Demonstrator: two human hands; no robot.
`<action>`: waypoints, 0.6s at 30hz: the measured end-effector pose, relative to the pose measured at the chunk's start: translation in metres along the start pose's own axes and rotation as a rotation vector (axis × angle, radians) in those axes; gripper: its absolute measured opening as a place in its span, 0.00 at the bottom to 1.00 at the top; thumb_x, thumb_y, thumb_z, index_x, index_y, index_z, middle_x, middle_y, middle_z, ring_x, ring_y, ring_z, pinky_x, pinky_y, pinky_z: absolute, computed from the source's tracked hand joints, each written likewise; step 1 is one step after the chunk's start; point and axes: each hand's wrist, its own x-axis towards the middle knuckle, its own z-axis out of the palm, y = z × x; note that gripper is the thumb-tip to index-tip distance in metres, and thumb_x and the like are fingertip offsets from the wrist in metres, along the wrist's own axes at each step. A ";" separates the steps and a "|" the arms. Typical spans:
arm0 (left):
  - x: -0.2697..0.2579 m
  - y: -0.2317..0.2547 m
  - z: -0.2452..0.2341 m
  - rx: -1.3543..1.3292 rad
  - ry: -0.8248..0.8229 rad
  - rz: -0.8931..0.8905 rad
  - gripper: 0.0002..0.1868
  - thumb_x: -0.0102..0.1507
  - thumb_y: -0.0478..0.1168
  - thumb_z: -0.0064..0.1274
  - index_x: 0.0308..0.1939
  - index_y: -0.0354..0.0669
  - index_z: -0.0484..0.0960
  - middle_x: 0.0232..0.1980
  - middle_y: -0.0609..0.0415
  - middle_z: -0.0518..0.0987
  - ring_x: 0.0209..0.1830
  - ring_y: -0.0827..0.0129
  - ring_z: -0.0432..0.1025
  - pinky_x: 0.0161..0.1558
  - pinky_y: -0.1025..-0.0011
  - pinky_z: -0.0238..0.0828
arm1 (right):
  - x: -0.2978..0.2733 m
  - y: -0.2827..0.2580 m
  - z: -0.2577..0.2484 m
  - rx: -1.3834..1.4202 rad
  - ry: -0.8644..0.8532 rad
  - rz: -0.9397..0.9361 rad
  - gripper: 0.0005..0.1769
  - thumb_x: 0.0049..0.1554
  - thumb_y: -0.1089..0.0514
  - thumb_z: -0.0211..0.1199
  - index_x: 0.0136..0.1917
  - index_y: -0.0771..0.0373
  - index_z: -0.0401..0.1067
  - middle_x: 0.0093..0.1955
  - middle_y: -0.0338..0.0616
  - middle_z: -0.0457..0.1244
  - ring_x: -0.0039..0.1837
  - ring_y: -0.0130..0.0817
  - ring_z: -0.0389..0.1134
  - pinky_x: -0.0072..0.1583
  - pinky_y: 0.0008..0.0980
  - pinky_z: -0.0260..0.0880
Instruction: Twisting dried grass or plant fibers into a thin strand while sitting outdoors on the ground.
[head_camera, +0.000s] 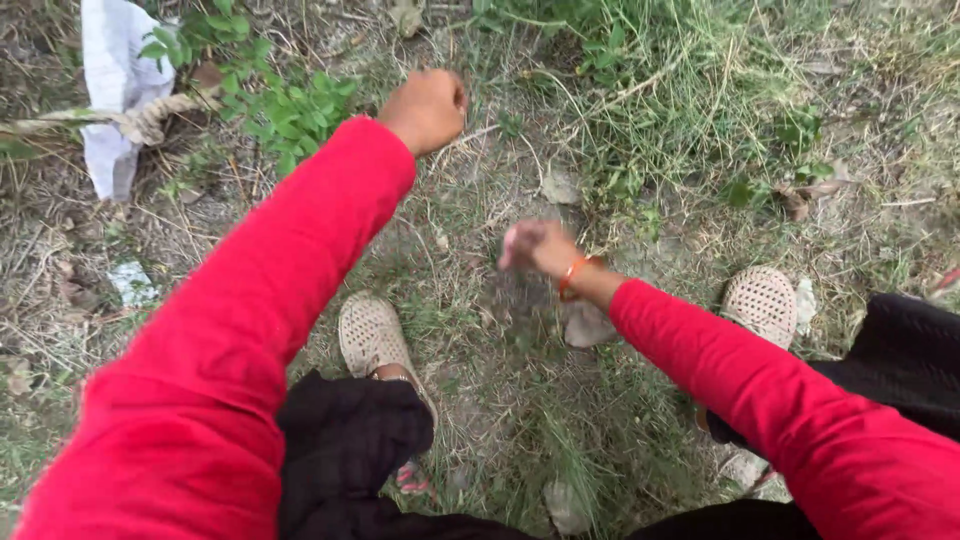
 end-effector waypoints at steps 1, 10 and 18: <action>0.005 -0.011 0.011 -0.068 0.031 -0.006 0.10 0.61 0.39 0.51 0.44 0.48 0.85 0.48 0.42 0.83 0.50 0.47 0.77 0.52 0.54 0.72 | 0.010 -0.016 -0.005 0.137 0.180 0.030 0.09 0.64 0.55 0.57 0.50 0.62 0.73 0.43 0.42 0.71 0.47 0.36 0.76 0.51 0.36 0.79; -0.002 -0.053 0.017 -0.210 -0.027 -0.065 0.17 0.57 0.34 0.49 0.48 0.48 0.85 0.46 0.44 0.84 0.50 0.51 0.78 0.53 0.58 0.73 | 0.071 -0.102 -0.031 -0.485 0.652 -0.241 0.15 0.53 0.72 0.59 0.54 0.64 0.76 0.48 0.39 0.70 0.49 0.27 0.73 0.52 0.28 0.75; -0.034 -0.100 -0.002 -0.186 -0.221 0.179 0.21 0.58 0.32 0.47 0.55 0.44 0.82 0.48 0.44 0.83 0.47 0.56 0.80 0.52 0.61 0.74 | 0.088 -0.103 0.041 -0.717 0.347 0.127 0.20 0.57 0.43 0.65 0.52 0.60 0.80 0.42 0.47 0.72 0.45 0.38 0.73 0.52 0.37 0.72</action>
